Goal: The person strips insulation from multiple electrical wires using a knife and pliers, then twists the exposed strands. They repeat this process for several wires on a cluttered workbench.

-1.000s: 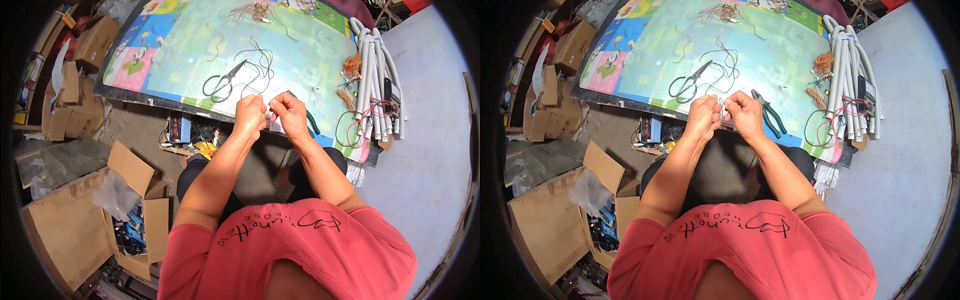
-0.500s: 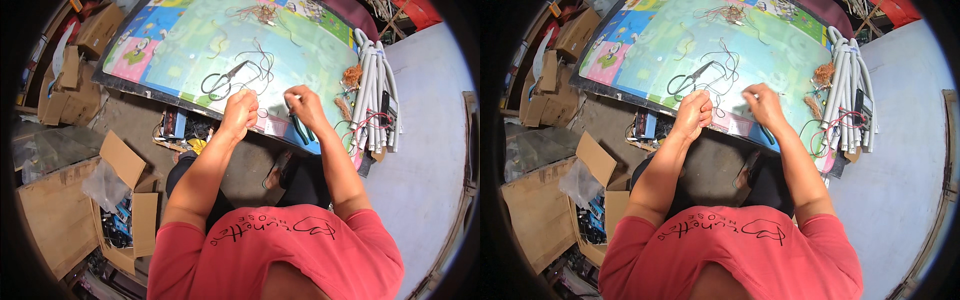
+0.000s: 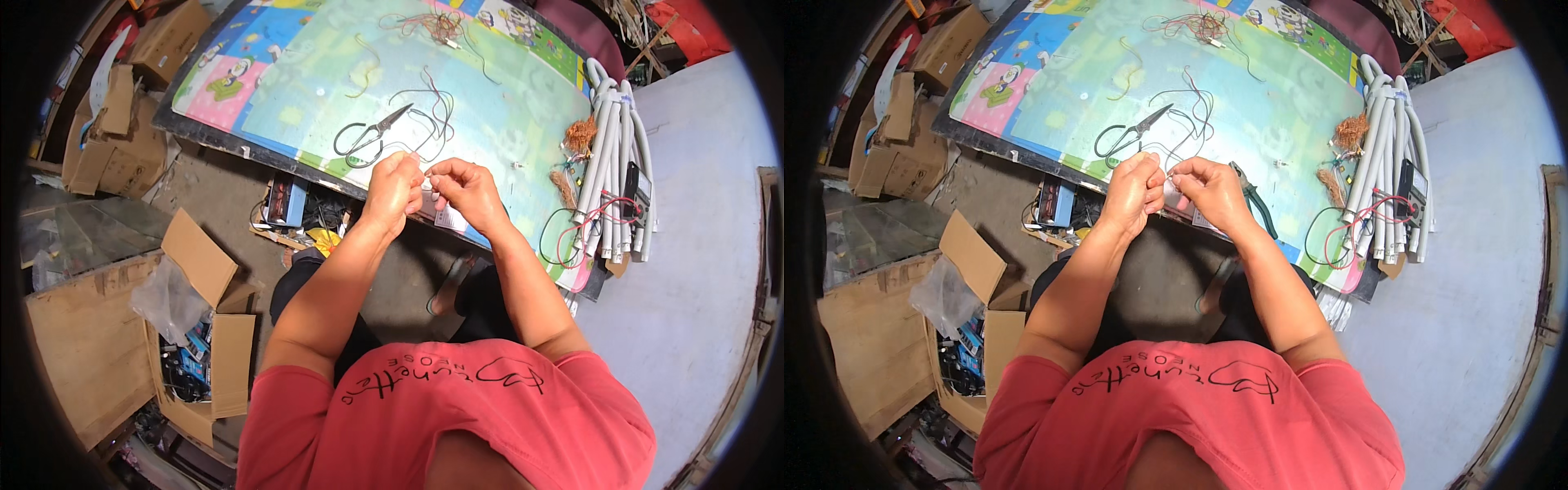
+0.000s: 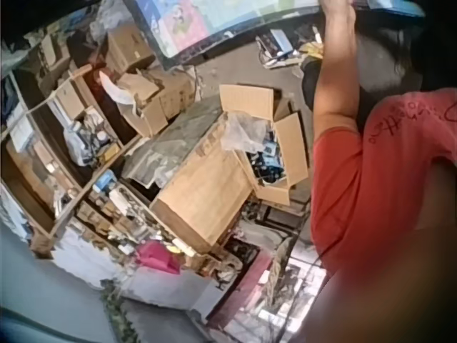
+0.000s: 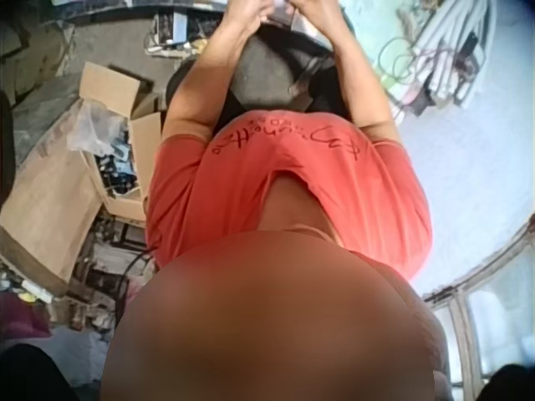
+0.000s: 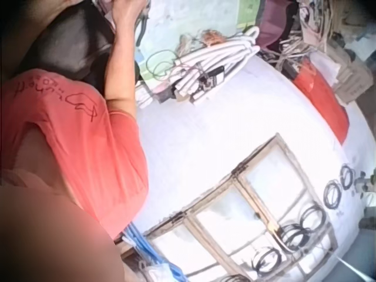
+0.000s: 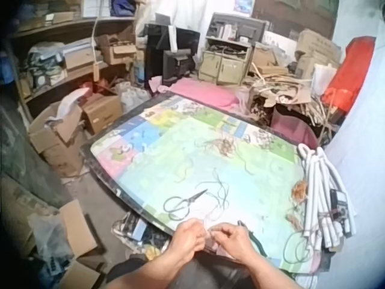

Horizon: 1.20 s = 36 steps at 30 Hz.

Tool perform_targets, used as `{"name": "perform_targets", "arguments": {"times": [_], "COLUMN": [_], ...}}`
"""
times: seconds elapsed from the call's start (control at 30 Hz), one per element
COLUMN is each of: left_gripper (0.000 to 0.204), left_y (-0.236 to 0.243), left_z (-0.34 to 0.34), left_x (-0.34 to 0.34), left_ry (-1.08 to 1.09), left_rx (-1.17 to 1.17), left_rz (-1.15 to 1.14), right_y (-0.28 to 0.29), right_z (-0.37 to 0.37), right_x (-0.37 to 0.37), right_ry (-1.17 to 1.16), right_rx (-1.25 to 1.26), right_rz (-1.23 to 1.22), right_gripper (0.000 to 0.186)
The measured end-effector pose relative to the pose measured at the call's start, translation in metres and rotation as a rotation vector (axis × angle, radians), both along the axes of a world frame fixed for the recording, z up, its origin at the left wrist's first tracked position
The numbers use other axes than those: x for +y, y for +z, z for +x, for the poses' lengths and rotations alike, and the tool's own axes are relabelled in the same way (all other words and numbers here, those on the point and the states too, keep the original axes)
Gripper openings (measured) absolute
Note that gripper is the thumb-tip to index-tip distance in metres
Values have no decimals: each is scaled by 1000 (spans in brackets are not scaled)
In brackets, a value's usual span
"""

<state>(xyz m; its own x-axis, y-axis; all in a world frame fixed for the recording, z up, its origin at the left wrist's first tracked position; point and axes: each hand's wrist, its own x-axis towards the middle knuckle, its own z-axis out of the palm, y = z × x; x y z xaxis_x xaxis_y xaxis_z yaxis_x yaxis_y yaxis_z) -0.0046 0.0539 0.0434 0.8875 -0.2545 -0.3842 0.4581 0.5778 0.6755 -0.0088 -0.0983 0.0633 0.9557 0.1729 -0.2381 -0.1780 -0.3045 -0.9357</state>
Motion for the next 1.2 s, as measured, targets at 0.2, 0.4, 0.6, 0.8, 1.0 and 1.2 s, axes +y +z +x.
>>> {"name": "perform_targets", "arguments": {"times": [0.2, 0.4, 0.6, 0.8, 1.0, 1.2], "left_gripper": [25, 25, 25, 23, 21, 21], "left_y": [1, -1, -5, 1, -2, 1], "left_z": [-1, -2, -4, -8, -5, -11], "left_x": [-1, 0, -1, -12, -14, 1], "left_ry": [12, 26, 17, 19, 57, 15], "left_rx": [-16, 18, 20, 83, 169, 197], "left_rz": [-26, -28, -7, 82, 90, 89], "right_y": [1, -13, -7, -25, -42, -21], "right_z": [-2, -6, -6, -5, -1, 43], "right_x": [3, 5, 12, 14, 16, -74], "right_ry": [-23, -63, -143, -266, -326, -548], "right_rx": [56, 130, 93, -111, -119, -222], "right_rz": [205, 381, 328, 59, 59, 88], "right_gripper": [11, 12, 11, 21, 23, 22]}}
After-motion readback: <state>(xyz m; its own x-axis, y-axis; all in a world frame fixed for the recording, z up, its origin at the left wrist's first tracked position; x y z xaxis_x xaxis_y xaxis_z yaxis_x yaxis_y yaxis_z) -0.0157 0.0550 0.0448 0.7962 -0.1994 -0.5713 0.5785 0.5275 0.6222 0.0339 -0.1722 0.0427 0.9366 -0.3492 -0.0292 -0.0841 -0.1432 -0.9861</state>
